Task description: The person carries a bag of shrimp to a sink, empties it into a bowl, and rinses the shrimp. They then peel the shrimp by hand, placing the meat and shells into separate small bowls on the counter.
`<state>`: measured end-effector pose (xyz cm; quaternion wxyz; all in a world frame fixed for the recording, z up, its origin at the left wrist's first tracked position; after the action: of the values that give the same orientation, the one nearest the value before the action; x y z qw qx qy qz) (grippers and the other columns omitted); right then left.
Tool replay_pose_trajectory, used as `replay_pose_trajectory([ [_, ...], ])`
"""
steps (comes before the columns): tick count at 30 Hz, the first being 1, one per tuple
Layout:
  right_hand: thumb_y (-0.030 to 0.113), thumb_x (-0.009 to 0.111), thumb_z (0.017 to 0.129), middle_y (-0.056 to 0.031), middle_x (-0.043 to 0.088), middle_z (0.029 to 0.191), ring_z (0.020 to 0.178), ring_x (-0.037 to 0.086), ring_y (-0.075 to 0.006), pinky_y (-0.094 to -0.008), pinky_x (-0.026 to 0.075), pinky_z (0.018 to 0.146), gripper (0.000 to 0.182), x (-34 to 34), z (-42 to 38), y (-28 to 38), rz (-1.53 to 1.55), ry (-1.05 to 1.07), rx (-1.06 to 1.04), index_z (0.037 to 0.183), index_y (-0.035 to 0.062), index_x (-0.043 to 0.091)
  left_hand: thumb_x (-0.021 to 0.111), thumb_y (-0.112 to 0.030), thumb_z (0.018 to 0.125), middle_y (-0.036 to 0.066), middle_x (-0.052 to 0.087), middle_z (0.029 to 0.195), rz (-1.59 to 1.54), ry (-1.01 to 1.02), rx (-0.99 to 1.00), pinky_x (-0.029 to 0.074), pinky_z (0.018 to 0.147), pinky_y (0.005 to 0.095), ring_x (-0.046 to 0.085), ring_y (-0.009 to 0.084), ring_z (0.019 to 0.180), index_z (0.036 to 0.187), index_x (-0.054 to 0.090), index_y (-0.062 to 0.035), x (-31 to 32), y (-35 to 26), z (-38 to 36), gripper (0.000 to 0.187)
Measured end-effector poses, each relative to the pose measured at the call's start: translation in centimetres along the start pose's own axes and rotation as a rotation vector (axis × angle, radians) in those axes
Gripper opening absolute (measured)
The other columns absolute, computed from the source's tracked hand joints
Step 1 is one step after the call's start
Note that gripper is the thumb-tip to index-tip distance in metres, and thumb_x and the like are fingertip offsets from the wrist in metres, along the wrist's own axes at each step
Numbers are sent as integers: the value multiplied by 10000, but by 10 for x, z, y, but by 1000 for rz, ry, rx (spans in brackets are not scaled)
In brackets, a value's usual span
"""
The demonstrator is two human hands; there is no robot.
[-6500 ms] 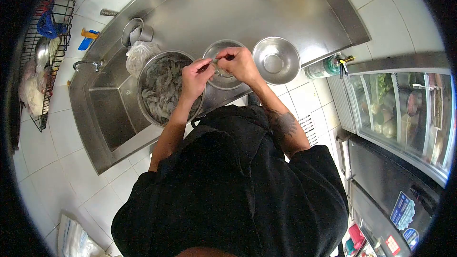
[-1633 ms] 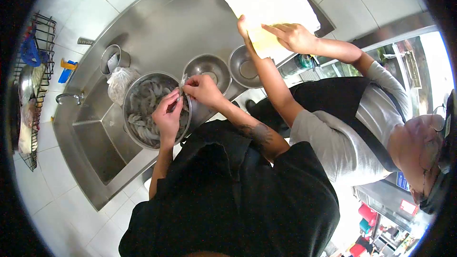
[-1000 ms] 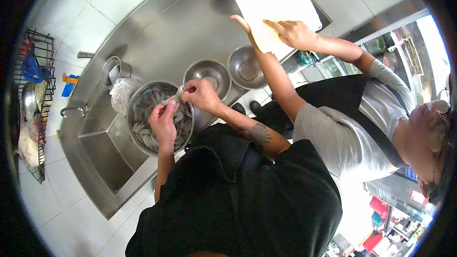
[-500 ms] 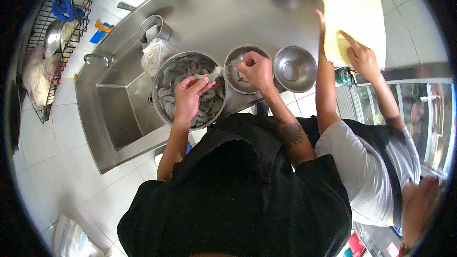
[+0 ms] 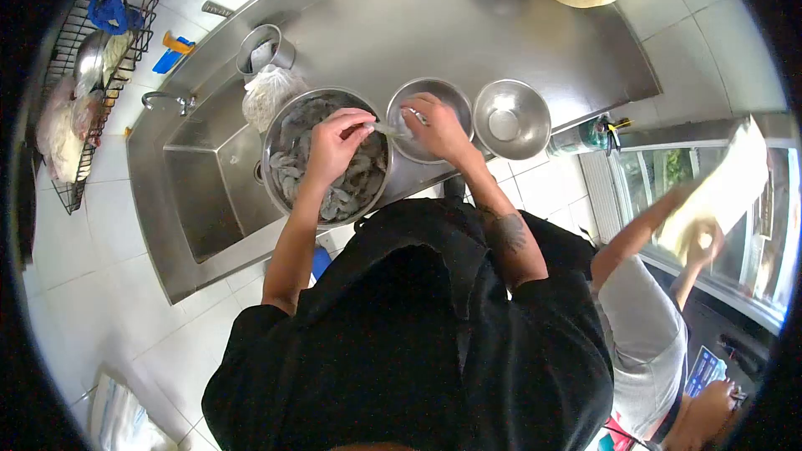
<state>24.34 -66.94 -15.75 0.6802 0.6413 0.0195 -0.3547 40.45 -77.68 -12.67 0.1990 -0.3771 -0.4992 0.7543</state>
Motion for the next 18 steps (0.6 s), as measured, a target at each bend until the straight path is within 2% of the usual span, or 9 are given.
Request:
replay_pose_trajectory([
  [1, 202, 658, 874, -124, 646, 1087, 915, 638, -223, -341, 514, 676, 236, -2, 1, 9, -6, -6, 2, 1055, 50, 673, 666, 40, 813, 102, 676, 955, -6, 4, 5, 507, 674, 255, 644, 160, 775, 987, 698, -12, 4, -1, 5, 185],
  [3, 229, 657, 897, -110, 656, 1049, 895, 643, -203, -326, 515, 661, 254, 0, 0, 21, 218, 72, 1, 1076, 50, 671, 660, 46, 815, 104, 676, 939, -36, 30, 39, 510, 667, 264, 644, 159, 775, 983, 699, -14, 14, -4, 14, 183],
  [5, 205, 678, 887, -96, 668, 1004, 829, 644, -180, -306, 512, 645, 219, -2, -1, 23, 218, 57, -9, 1037, 45, 682, 659, 55, 811, 107, 678, 929, -18, 22, 76, 513, 667, 267, 647, 165, 765, 979, 698, -11, 21, -12, 21, 184],
  [8, 106, 674, 877, -78, 674, 817, 709, 618, -131, -287, 496, 633, 115, -5, -5, 8, 325, -1, 139, 953, 21, 690, 654, 62, 810, 110, 683, 919, -26, 10, 59, 522, 686, 272, 656, 173, 772, 967, 696, -3, 29, -17, 25, 175],
  [11, 108, 668, 880, -73, 666, 782, 697, 601, -110, -289, 484, 627, 116, -19, -8, 5, 255, -38, 150, 946, 13, 679, 650, 66, 812, 116, 688, 929, -60, 44, 95, 533, 710, 281, 668, 189, 796, 954, 694, 3, 36, -22, 25, 161],
  [12, 93, 653, 880, -109, 658, 773, 666, 596, -161, -319, 473, 621, 94, -21, -9, 2, 227, -64, 169, 918, 7, 657, 663, 63, 803, 112, 692, 925, -16, 30, 165, 531, 712, 277, 666, 179, 803, 941, 695, 10, 36, -28, 24, 151],
  [13, 93, 653, 880, -109, 658, 773, 666, 596, -161, -319, 473, 621, 94, -22, -11, 1, 227, -74, 175, 918, 7, 657, 677, 60, 795, 109, 697, 920, 28, 14, 238, 530, 713, 273, 664, 168, 809, 929, 696, 17, 37, -34, 23, 142],
  [16, 57, 633, 873, -177, 625, 754, 661, 590, -284, -367, 463, 630, 59, -28, -15, 2, 126, -157, 142, 876, 0, 621, 665, 87, 778, 111, 695, 935, 57, -35, 301, 536, 733, 287, 672, 196, 834, 932, 694, 8, 34, -44, 22, 176],
  [18, 66, 642, 870, -167, 628, 749, 664, 596, -269, -358, 464, 620, 71, -23, -18, -14, 154, -181, 162, 883, -1, 624, 644, 109, 768, 107, 692, 955, 57, -74, 331, 542, 741, 297, 675, 207, 847, 941, 697, -3, 27, -56, 21, 213],
])
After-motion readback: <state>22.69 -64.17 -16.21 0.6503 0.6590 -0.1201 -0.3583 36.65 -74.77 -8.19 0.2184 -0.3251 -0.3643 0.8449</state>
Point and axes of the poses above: each hand's wrist, its own z-axis towards the middle knuckle, its own x-axis out of the palm, y = z × x, the point moved 6 cm from there along z, towards the middle knuckle
